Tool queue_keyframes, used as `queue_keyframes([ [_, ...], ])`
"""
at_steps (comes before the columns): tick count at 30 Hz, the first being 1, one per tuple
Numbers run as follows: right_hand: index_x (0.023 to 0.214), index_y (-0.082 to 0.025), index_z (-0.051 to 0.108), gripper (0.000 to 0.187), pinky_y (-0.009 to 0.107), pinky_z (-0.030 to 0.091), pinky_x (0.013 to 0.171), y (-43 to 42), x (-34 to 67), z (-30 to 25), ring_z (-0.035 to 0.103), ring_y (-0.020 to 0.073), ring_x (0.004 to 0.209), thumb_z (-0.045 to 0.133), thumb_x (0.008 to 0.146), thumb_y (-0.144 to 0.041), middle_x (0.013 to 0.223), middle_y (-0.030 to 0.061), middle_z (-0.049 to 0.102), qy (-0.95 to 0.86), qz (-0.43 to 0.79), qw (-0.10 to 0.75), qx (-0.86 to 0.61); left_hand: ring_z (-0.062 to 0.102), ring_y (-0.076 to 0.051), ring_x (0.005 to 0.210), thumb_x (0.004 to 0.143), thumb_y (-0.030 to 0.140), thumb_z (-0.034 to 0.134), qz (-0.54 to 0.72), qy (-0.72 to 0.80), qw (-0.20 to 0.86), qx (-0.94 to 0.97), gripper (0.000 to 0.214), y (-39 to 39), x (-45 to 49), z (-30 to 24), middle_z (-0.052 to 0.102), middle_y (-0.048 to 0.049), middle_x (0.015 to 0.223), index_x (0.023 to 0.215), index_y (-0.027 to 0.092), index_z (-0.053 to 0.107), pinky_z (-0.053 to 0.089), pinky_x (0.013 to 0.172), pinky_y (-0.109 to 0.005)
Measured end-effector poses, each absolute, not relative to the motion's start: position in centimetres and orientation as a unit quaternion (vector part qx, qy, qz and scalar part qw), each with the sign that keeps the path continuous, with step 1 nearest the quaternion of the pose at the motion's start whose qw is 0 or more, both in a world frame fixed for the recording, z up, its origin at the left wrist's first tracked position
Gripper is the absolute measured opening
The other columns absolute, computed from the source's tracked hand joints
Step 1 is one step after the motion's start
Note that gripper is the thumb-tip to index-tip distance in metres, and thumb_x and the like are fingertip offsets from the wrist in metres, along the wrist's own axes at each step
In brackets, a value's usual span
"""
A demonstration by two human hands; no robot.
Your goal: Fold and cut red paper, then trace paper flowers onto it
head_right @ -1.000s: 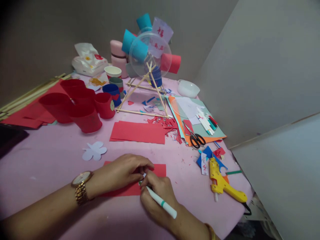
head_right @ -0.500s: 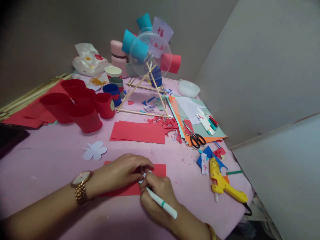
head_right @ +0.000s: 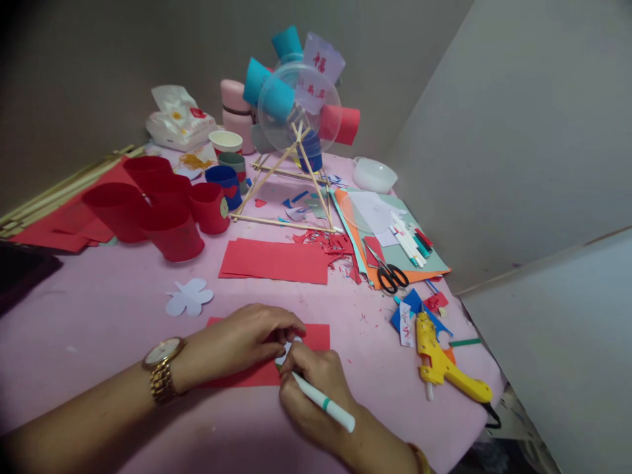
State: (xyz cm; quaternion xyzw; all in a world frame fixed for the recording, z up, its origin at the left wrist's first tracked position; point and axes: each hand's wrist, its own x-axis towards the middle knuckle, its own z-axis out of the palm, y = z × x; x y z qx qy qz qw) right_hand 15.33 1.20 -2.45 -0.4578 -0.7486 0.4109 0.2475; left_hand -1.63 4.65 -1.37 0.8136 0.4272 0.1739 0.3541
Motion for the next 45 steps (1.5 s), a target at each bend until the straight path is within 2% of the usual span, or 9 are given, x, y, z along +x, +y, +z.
queue_keyframes([
  [15,0.059,-0.022,0.041,0.009,0.021,0.023,0.041,1.05,15.77,-2.64,0.03,0.0085,0.041,0.04,0.064,-0.015,0.047,-0.0075,0.035,-0.736,0.43,0.261,-0.453,0.059,-0.014,0.072,0.07,0.005,0.055,0.174,0.426,0.366,0.809,0.032,4.62,-1.61,-1.18,0.067,0.0015,0.08,0.097,0.021,0.064,0.039,0.065,-0.022],
  [27,0.06,-0.021,0.046,0.01,0.02,0.027,0.044,1.1,16.23,-2.44,0.037,0.009,0.044,0.042,0.063,-0.012,0.049,-0.0065,0.041,-0.728,0.43,0.259,-0.468,0.059,-0.014,0.073,0.072,0.007,0.055,0.166,0.429,0.37,0.807,0.031,4.6,-1.57,-0.93,0.068,0.0005,0.082,0.098,0.02,0.064,0.039,0.065,-0.022],
  [35,0.06,-0.021,0.045,0.007,0.021,0.025,0.044,1.25,16.16,-2.24,0.035,0.0098,0.044,0.041,0.065,-0.017,0.048,-0.0064,0.037,-0.72,0.432,0.258,-0.478,0.06,-0.015,0.075,0.071,0.006,0.055,0.161,0.43,0.375,0.806,0.031,4.67,-1.54,-0.68,0.068,0.0006,0.083,0.097,0.021,0.064,0.04,0.066,-0.022],
  [45,0.061,-0.021,0.045,0.008,0.021,0.027,0.045,1.31,16.22,-2.56,0.038,0.0105,0.045,0.041,0.067,-0.017,0.05,-0.0057,0.04,-0.705,0.433,0.28,-0.486,0.059,-0.014,0.073,0.071,0.005,0.053,0.161,0.425,0.378,0.806,0.03,4.73,-1.55,-0.65,0.067,0.0011,0.081,0.094,0.021,0.064,0.04,0.065,-0.021],
])
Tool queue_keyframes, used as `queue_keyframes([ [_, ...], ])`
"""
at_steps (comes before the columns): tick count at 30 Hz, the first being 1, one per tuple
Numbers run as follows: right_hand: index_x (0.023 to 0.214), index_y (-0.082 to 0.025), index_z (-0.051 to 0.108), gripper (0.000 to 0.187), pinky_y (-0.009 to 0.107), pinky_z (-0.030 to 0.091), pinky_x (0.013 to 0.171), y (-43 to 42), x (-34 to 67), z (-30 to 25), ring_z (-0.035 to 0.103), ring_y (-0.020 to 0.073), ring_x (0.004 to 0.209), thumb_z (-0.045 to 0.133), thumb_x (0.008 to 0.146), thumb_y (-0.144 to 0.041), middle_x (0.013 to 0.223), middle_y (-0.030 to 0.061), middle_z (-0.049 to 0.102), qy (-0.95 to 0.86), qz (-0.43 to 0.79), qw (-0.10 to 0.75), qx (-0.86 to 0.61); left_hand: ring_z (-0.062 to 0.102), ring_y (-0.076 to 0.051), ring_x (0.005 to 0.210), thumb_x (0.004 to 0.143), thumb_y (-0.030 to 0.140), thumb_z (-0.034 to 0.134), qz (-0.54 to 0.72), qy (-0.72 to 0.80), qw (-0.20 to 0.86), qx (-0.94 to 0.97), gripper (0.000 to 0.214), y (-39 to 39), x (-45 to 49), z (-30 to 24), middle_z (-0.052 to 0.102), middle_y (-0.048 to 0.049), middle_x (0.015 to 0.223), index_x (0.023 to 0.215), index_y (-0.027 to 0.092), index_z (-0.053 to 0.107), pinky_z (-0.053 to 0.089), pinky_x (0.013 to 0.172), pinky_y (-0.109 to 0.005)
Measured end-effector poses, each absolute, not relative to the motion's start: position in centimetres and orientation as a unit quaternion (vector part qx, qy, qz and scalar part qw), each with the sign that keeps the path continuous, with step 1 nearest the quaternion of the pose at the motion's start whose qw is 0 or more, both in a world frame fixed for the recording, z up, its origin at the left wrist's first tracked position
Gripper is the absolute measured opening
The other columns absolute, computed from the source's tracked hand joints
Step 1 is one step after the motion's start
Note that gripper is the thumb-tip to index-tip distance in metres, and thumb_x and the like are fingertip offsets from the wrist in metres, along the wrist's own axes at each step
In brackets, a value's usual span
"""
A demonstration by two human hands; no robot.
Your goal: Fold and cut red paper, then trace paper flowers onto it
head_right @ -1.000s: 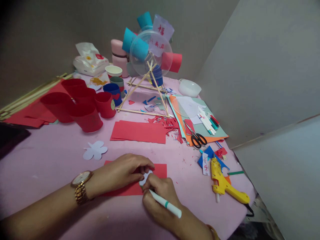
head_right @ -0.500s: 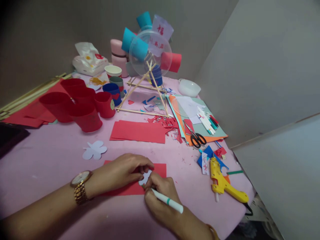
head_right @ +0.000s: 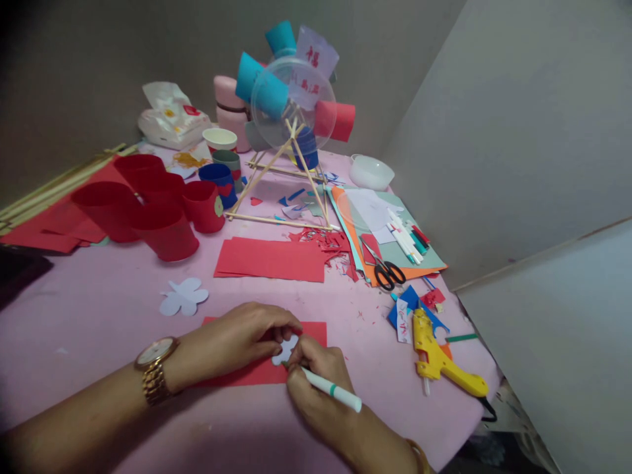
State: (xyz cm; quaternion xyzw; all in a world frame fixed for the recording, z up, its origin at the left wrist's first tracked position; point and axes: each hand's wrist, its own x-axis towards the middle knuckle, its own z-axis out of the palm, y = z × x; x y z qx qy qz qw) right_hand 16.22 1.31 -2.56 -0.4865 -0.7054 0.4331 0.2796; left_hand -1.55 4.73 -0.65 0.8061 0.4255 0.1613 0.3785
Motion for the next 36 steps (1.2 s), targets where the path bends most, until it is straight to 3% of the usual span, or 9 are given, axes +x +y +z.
queue_keyframes([
  [13,0.062,-0.021,0.047,0.011,0.021,0.029,0.047,1.28,16.33,-2.81,0.042,0.0099,0.047,0.042,0.068,-0.012,0.052,-0.0057,0.047,-0.712,0.42,0.284,-0.485,0.059,-0.015,0.075,0.069,0.004,0.053,0.162,0.428,0.378,0.805,0.035,4.68,-1.56,-0.65,0.068,0.0005,0.082,0.098,0.02,0.064,0.04,0.066,-0.022],
  [36,0.06,-0.021,0.046,0.011,0.021,0.026,0.044,1.38,16.59,-2.93,0.036,0.0094,0.044,0.04,0.064,-0.014,0.049,-0.0063,0.04,-0.711,0.421,0.28,-0.489,0.059,-0.014,0.074,0.07,0.004,0.054,0.163,0.427,0.375,0.807,0.033,4.6,-1.58,-0.91,0.068,0.0004,0.083,0.097,0.019,0.065,0.039,0.065,-0.021],
])
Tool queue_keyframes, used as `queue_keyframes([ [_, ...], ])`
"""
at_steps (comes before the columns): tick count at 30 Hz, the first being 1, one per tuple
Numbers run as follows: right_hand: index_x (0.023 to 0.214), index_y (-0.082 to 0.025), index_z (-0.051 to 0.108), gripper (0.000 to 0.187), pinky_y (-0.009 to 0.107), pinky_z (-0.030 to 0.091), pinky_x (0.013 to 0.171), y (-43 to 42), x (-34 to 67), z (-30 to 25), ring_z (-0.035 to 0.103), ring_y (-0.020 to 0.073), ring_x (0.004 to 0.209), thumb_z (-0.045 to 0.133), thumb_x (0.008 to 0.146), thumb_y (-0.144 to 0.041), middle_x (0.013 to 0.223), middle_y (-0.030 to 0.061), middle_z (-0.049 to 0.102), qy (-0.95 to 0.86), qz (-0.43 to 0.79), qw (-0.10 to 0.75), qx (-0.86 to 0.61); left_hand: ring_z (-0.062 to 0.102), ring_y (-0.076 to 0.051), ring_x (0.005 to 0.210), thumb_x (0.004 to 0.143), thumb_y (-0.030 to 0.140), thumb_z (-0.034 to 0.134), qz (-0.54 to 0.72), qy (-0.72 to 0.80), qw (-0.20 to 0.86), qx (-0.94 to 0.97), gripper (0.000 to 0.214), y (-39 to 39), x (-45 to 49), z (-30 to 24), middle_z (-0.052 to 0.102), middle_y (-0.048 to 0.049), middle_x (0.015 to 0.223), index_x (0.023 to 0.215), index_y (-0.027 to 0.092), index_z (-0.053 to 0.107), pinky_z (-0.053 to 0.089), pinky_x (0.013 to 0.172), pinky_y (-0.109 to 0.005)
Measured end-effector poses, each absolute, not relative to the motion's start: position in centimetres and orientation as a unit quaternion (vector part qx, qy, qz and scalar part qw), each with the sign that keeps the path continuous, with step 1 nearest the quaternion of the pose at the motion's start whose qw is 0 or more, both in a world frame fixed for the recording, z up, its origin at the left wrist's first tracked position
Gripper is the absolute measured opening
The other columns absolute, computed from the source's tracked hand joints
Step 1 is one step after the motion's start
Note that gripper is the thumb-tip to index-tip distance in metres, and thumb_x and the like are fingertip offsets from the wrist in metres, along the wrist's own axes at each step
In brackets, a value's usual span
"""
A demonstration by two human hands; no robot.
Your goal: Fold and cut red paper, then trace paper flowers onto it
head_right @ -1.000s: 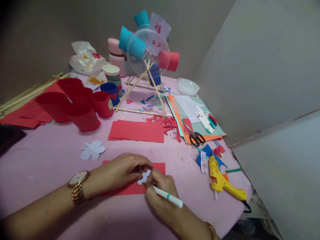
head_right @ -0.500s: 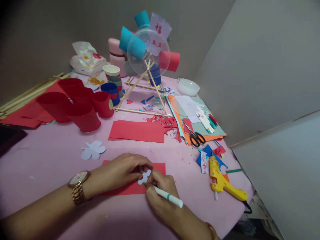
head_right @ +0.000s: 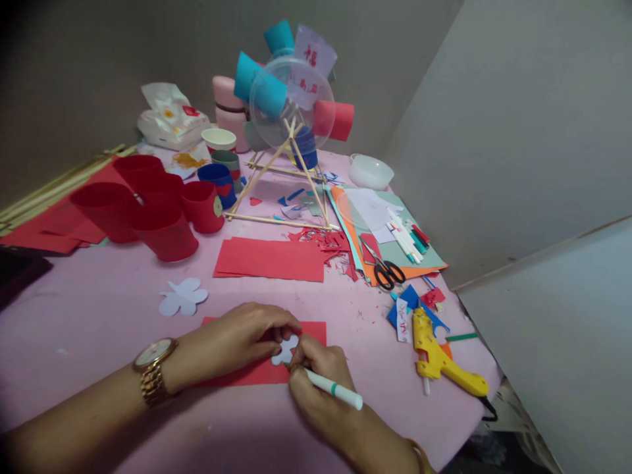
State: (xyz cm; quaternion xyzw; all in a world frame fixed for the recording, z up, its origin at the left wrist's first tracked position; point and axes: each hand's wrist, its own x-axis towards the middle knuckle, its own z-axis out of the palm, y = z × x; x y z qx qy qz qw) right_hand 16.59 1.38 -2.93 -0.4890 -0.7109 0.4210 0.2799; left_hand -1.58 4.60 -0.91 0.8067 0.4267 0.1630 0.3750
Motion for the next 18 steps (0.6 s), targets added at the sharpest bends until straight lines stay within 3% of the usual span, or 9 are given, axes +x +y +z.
queue_keyframes([
  [18,0.06,-0.021,0.045,0.011,0.022,0.024,0.044,1.49,17.03,-2.98,0.033,0.0093,0.044,0.039,0.062,-0.012,0.048,-0.0069,0.038,-0.714,0.437,0.276,-0.471,0.059,-0.014,0.074,0.07,0.004,0.054,0.162,0.429,0.377,0.804,0.035,4.69,-1.51,-0.91,0.068,0.0007,0.083,0.099,0.02,0.064,0.04,0.065,-0.022],
])
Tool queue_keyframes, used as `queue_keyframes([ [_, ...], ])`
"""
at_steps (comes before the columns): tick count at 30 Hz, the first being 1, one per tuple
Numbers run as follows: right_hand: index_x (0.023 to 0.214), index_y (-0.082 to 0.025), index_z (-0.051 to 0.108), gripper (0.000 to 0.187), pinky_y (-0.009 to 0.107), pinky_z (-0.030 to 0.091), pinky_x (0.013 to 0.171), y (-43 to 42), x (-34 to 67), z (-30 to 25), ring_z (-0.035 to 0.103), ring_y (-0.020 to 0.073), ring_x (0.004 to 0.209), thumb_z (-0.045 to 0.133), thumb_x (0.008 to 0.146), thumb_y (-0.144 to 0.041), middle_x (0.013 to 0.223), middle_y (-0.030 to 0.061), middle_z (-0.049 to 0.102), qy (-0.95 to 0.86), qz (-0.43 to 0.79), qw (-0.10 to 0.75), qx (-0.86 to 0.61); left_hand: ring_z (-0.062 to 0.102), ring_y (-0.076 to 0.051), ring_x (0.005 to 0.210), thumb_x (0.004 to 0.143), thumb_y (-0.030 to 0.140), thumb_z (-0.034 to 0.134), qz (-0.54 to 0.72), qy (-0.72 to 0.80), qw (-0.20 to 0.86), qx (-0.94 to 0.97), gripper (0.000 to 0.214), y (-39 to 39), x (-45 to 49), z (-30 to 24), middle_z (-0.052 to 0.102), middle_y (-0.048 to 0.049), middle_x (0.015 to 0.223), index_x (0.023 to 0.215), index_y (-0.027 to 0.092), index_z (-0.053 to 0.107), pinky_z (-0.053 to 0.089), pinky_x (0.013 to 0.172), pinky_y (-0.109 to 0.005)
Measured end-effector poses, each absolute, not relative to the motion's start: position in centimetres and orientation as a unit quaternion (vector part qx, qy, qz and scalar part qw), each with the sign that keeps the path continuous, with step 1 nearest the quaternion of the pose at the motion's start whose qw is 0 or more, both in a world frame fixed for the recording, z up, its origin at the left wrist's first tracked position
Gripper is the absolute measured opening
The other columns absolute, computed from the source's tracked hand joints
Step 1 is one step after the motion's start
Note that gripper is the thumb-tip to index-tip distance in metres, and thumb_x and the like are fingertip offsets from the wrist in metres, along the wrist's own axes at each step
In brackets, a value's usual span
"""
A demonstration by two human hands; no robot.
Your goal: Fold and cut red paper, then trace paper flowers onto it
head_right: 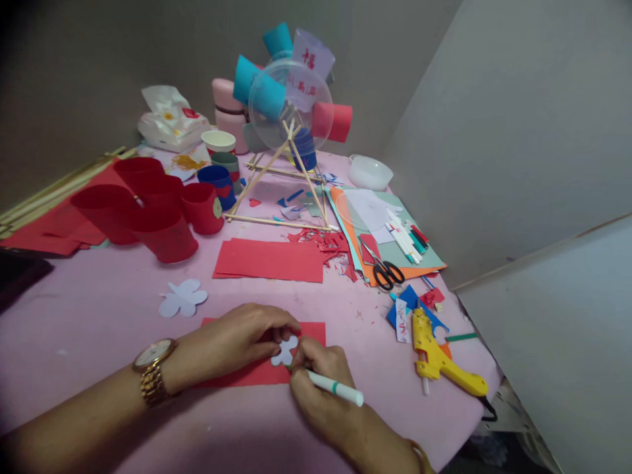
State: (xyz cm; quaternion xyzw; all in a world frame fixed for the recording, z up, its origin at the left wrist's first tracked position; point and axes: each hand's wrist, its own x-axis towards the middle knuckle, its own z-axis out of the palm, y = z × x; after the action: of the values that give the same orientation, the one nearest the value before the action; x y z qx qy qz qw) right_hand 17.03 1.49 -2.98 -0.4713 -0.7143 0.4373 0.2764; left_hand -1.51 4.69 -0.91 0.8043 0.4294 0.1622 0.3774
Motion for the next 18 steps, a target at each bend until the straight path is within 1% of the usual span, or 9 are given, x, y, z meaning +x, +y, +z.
queue_keyframes([
  [4,0.059,-0.021,0.045,0.01,0.022,0.024,0.044,1.45,17.01,-2.91,0.035,0.0094,0.044,0.039,0.062,-0.013,0.049,-0.0063,0.04,-0.707,0.444,0.279,-0.475,0.059,-0.014,0.074,0.07,0.004,0.054,0.161,0.43,0.374,0.806,0.035,4.68,-1.49,-0.75,0.068,0.0006,0.083,0.1,0.02,0.064,0.04,0.066,-0.022],
  [9,0.059,-0.021,0.046,0.011,0.022,0.023,0.044,1.45,17.02,-2.79,0.033,0.0093,0.044,0.039,0.062,-0.013,0.048,-0.007,0.038,-0.701,0.452,0.279,-0.475,0.059,-0.014,0.074,0.07,0.005,0.053,0.157,0.433,0.372,0.806,0.036,4.65,-1.54,-0.63,0.068,0.0,0.084,0.101,0.019,0.064,0.04,0.066,-0.022],
  [14,0.055,-0.021,0.045,0.009,0.021,0.023,0.041,1.83,17.07,-2.53,0.031,0.0094,0.043,0.042,0.064,-0.021,0.045,-0.0073,0.037,-0.617,0.498,0.335,-0.509,0.059,-0.014,0.073,0.07,0.004,0.052,0.156,0.433,0.37,0.807,0.036,4.68,-1.5,-0.82,0.068,0.0001,0.083,0.1,0.019,0.064,0.039,0.065,-0.021],
  [18,0.057,-0.022,0.044,0.008,0.02,0.022,0.039,2.13,17.2,-2.69,0.029,0.0087,0.039,0.043,0.065,-0.022,0.042,-0.0088,0.038,-0.552,0.553,0.359,-0.51,0.058,-0.014,0.073,0.069,0.004,0.052,0.155,0.435,0.369,0.807,0.037,4.66,-1.46,-0.85,0.068,0.0001,0.084,0.1,0.02,0.064,0.039,0.065,-0.021],
])
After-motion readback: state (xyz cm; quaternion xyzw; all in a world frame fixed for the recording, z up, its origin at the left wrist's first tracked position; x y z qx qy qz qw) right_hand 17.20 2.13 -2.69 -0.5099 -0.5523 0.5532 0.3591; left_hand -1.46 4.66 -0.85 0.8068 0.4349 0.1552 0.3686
